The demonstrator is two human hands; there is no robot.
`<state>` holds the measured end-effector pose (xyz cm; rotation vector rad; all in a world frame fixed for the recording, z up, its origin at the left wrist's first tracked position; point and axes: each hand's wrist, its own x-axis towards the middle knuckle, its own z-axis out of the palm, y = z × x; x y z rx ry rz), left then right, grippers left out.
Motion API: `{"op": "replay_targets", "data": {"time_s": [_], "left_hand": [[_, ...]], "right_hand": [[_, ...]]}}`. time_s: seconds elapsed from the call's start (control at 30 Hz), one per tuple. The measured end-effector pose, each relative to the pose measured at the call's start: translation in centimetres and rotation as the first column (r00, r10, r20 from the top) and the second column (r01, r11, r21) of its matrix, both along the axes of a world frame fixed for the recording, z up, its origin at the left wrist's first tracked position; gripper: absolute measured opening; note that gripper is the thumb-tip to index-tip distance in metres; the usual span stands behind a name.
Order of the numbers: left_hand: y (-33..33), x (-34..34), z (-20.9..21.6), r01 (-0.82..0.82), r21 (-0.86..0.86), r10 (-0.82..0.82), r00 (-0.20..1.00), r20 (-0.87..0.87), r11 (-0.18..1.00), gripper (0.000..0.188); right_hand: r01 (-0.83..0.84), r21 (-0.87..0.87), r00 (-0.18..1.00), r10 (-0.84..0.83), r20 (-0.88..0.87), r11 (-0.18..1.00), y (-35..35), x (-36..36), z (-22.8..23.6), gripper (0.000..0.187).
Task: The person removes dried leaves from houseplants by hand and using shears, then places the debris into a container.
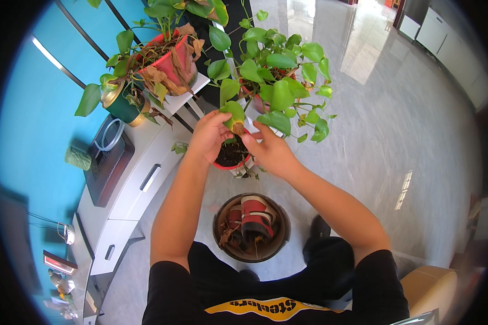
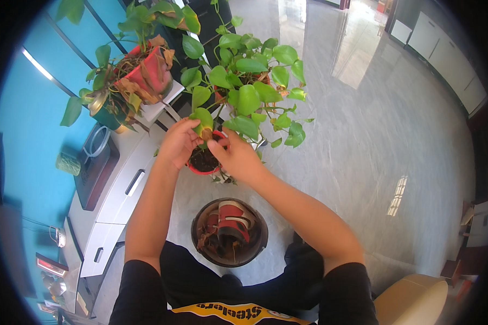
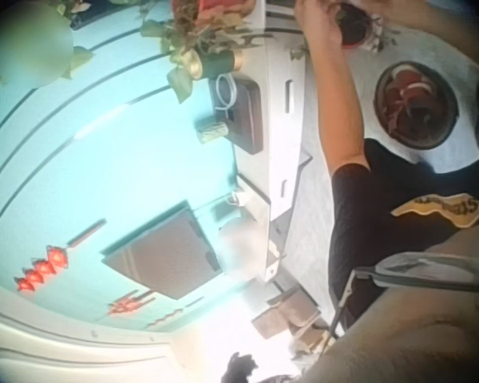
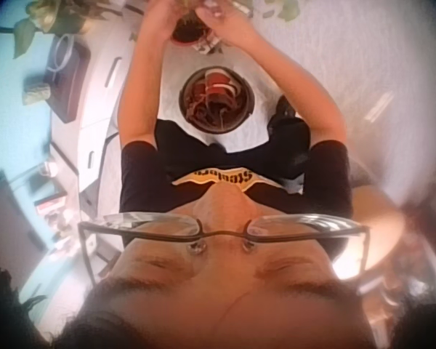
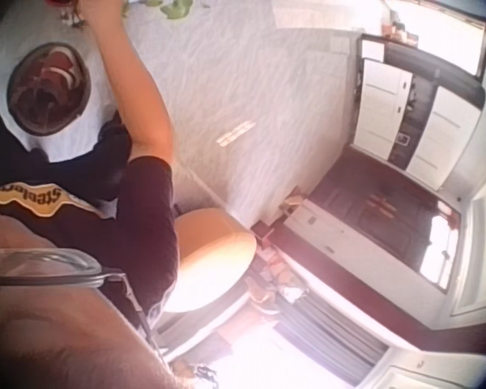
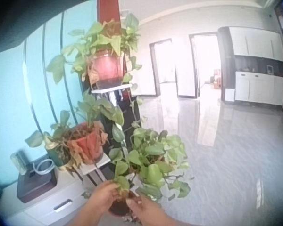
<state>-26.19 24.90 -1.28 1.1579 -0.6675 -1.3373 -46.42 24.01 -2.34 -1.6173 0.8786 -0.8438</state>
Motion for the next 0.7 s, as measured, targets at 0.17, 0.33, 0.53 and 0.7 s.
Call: {"op": "replay_targets", "data": {"time_s": [0.17, 0.33, 0.53, 0.7], "left_hand": [[-0.4, -0.2, -0.5, -0.001, 0.020, 0.001, 1.000, -0.002, 1.000, 0.009], [-1.0, 0.3, -0.5, 0.071, 0.015, -0.070, 0.995, -0.065, 0.997, 0.012], [-2.1, -0.5, 0.3, 0.056, 0.037, -0.060, 0.990, 0.131, 0.998, 0.031], [-2.3, -1.3, 0.0, -0.021, 0.031, 0.016, 0.989, 0.144, 0.999, 0.037]], "right_hand": [[-0.045, 0.335, 0.981, -0.022, 0.193, 0.941, -3.0, 3.9, 0.5, 0.035], [-0.054, 0.383, 0.989, -0.004, 0.148, 0.922, -3.2, 4.5, 0.3, 0.027], [0.010, 0.251, 0.999, -0.022, 0.044, 0.968, -3.6, 4.5, -0.4, 0.033], [0.086, -0.019, 0.990, -0.088, -0.109, 0.996, -4.2, 4.7, -1.1, 0.040]]}}
